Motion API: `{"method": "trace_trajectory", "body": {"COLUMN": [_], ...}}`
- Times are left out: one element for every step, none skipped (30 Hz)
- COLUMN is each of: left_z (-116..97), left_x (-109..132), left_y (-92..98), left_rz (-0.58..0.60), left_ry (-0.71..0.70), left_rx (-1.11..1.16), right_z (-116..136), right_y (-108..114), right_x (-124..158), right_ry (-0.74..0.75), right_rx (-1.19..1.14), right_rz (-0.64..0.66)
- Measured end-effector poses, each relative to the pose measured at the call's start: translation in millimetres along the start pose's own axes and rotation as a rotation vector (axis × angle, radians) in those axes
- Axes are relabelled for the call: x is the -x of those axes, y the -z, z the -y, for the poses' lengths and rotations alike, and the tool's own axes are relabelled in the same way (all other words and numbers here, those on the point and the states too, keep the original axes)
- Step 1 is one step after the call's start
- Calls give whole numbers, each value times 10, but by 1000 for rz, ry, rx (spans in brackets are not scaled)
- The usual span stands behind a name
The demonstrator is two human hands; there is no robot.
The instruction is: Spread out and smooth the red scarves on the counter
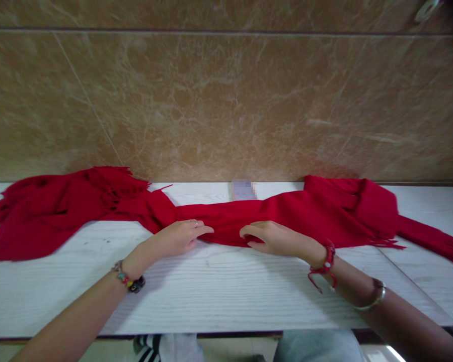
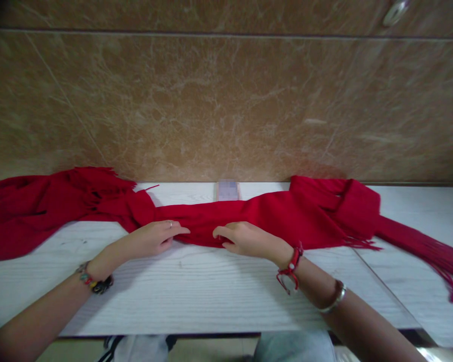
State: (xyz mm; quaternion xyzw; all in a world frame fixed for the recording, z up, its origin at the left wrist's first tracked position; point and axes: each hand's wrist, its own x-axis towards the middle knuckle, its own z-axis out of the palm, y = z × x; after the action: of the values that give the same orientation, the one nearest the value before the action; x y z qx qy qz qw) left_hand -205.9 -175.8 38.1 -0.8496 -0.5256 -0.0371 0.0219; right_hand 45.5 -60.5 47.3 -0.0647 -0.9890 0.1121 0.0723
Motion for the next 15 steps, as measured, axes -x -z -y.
{"method": "trace_trajectory", "body": {"left_z": [19, 36, 49, 61, 70, 77, 82, 83, 80, 71, 56, 36, 11, -16, -42], "left_x": [-4, -8, -11, -14, -16, -18, -18, -19, -19, -20, -22, -25, -31, -38, -47], "left_y": [-16, -29, -40, -50, -57, -64, -69, -73, -76, -78, -78, -78, -78, -80, -83], "left_rz": [-16, -28, -36, -41, -45, -49, -51, -52, -55, -58, -64, -71, -79, -88, -100], "left_ry": [11, 21, 29, 37, 44, 50, 53, 54, 54, 56, 57, 62, 66, 64, 56], "left_rx": [31, 62, 90, 113, 130, 140, 146, 146, 142, 133, 121, 102, 79, 52, 24], "right_z": [6, 14, 21, 27, 30, 29, 22, 9, -9, -30, -52, -75, -96, -113, -127], "right_y": [10, 17, 19, 15, 6, -9, -26, -44, -62, -79, -92, -103, -112, -118, -123], "right_x": [2, 4, 5, 5, 4, 2, 0, -3, -6, -9, -13, -16, -19, -22, -24], "right_ry": [10, 22, 30, 33, 32, 27, 18, 5, -12, -33, -61, -87, -108, -123, -135], "right_rx": [-3, -2, 5, 21, 43, 66, 85, 96, 98, 91, 78, 63, 47, 32, 19], "right_rz": [7, 11, 9, 0, -14, -32, -55, -77, -98, -117, -134, -147, -157, -165, -172]}}
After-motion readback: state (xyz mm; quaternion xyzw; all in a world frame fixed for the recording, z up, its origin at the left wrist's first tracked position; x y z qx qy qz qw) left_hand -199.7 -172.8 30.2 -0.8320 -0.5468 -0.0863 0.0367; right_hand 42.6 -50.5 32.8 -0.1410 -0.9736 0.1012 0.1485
